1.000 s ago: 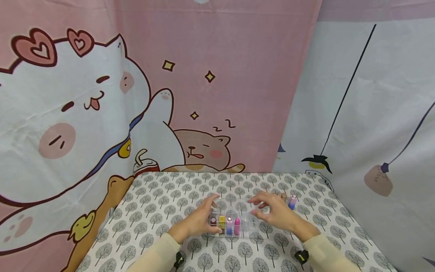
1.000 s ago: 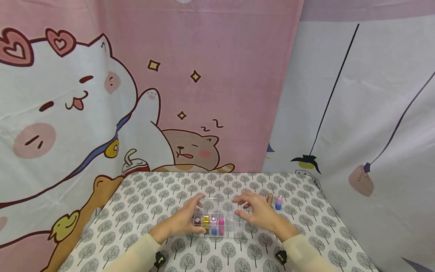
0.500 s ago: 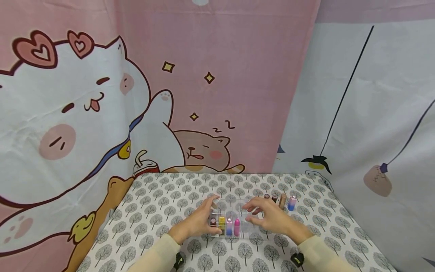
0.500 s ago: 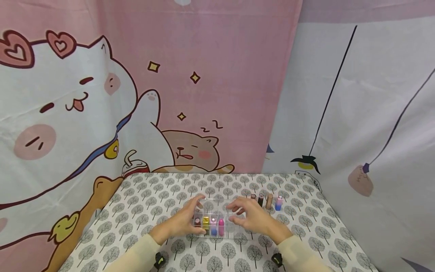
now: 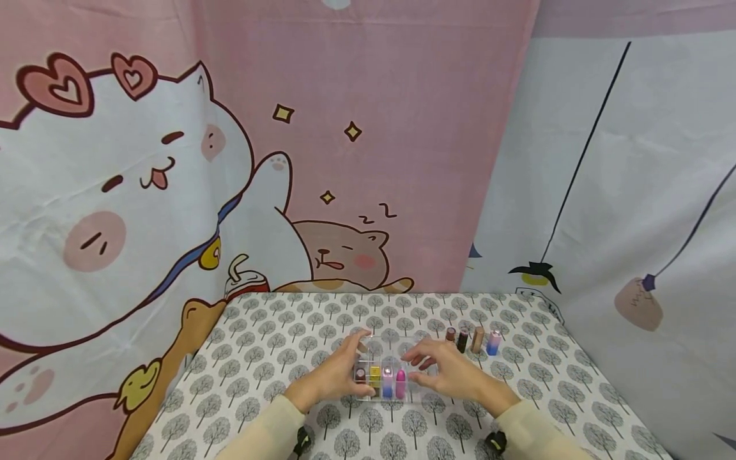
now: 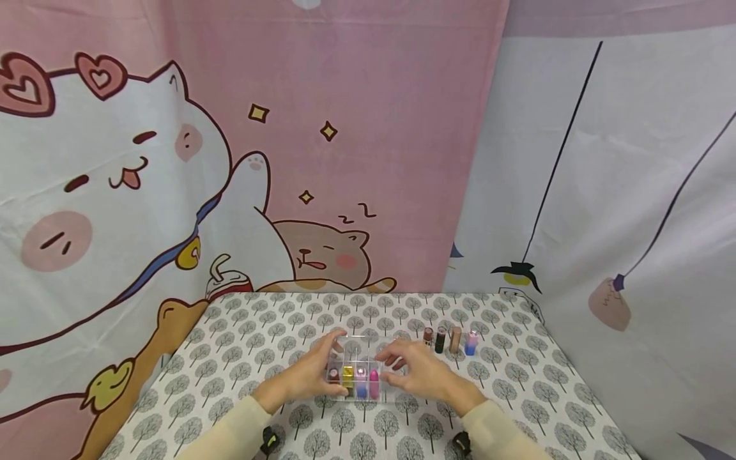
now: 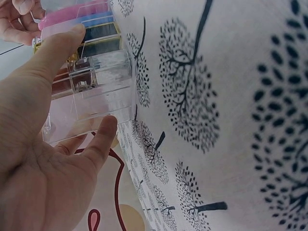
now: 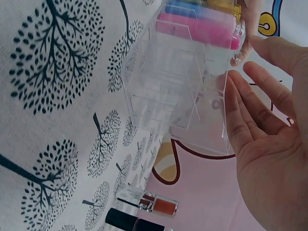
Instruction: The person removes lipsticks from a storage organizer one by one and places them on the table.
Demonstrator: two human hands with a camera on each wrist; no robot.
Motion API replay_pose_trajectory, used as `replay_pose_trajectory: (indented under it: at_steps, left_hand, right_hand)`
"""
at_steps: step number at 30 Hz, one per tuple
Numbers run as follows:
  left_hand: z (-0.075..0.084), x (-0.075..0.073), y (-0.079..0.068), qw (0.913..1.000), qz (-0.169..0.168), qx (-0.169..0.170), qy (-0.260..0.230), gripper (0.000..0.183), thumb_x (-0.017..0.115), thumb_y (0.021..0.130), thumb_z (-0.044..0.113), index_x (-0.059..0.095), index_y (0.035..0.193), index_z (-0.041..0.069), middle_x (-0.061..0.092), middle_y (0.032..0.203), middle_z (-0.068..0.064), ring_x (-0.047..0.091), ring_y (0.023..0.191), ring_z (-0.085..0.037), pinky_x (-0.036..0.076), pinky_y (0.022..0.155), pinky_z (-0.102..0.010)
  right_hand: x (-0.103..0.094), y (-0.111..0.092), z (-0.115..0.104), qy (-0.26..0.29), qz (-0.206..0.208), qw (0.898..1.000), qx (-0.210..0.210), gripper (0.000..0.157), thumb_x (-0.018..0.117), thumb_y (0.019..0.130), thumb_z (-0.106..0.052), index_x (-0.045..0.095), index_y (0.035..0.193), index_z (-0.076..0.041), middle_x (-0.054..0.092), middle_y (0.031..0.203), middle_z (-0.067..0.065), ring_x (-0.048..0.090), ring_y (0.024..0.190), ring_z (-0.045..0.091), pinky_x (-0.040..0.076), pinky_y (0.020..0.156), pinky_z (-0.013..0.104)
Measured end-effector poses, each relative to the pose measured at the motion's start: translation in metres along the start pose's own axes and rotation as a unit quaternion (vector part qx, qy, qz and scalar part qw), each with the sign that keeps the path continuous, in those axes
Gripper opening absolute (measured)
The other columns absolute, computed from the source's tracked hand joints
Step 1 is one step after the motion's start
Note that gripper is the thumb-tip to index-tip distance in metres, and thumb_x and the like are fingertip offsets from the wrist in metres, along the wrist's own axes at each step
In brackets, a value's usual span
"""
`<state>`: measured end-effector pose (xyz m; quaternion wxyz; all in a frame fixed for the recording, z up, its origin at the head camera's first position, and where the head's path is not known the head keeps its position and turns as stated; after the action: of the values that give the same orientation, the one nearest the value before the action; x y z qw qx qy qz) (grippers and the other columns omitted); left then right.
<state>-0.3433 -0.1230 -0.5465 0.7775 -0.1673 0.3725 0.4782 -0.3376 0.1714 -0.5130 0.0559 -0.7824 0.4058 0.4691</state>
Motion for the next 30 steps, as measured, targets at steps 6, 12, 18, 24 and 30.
replay_pose_trajectory:
  at_steps: [6,12,18,24,30]
  left_hand:
    - [0.002,-0.001,-0.001,0.9999,-0.001,0.010,-0.005,0.131,0.106,0.084,0.032,0.022,0.183,0.019,0.058,0.161,-0.019,0.071,0.136,-0.034,0.069,0.111,-0.044]
    - [0.003,-0.002,-0.002,0.9999,0.001,0.015,-0.001,0.131,0.106,0.084,0.032,0.022,0.183,0.017,0.059,0.160,-0.021,0.072,0.132,-0.032,0.069,0.111,-0.045]
    - [0.000,-0.001,-0.001,0.9999,0.001,0.007,0.009,0.131,0.107,0.084,0.033,0.022,0.184,0.023,0.060,0.160,-0.016,0.072,0.129,-0.025,0.068,0.112,-0.045]
    - [-0.001,0.000,-0.001,1.0000,0.000,0.004,0.008,0.131,0.106,0.084,0.036,0.022,0.184,0.024,0.059,0.161,-0.016,0.071,0.132,-0.026,0.068,0.113,-0.046]
    - [-0.001,0.000,-0.002,1.0000,0.001,0.003,0.004,0.132,0.106,0.083,0.036,0.022,0.184,0.021,0.059,0.161,-0.018,0.071,0.134,-0.028,0.068,0.113,-0.047]
  right_hand:
    - [0.006,0.002,-0.001,-0.001,-0.010,1.000,0.011,0.034,0.087,0.105,-0.023,0.081,0.136,-0.010,0.084,0.130,0.006,0.081,0.112,0.018,0.073,0.101,0.037]
    - [0.011,0.003,-0.001,-0.002,-0.015,1.000,0.027,0.036,0.087,0.105,-0.026,0.081,0.136,-0.010,0.084,0.129,0.000,0.080,0.113,0.012,0.072,0.102,0.033]
    - [0.015,0.004,-0.002,0.003,-0.020,0.999,0.027,0.034,0.086,0.106,-0.025,0.081,0.137,-0.011,0.085,0.128,-0.001,0.079,0.112,0.007,0.072,0.102,0.033]
    - [0.017,0.005,-0.003,0.002,-0.021,1.000,0.021,0.031,0.086,0.106,-0.022,0.082,0.135,-0.011,0.086,0.126,-0.002,0.078,0.110,0.004,0.071,0.099,0.030]
    - [0.017,0.007,-0.005,0.001,-0.022,1.000,0.018,0.030,0.086,0.105,-0.020,0.082,0.133,-0.010,0.086,0.123,-0.001,0.077,0.107,0.001,0.071,0.097,0.029]
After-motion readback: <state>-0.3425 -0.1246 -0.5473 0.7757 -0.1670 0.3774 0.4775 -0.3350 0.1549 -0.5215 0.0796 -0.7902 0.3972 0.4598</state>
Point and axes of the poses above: each hand's wrist, its own y-axis towards the middle knuckle, its own x-axis out of the palm, z = x × y, the point moved 3 cm from there along y, towards the middle knuckle
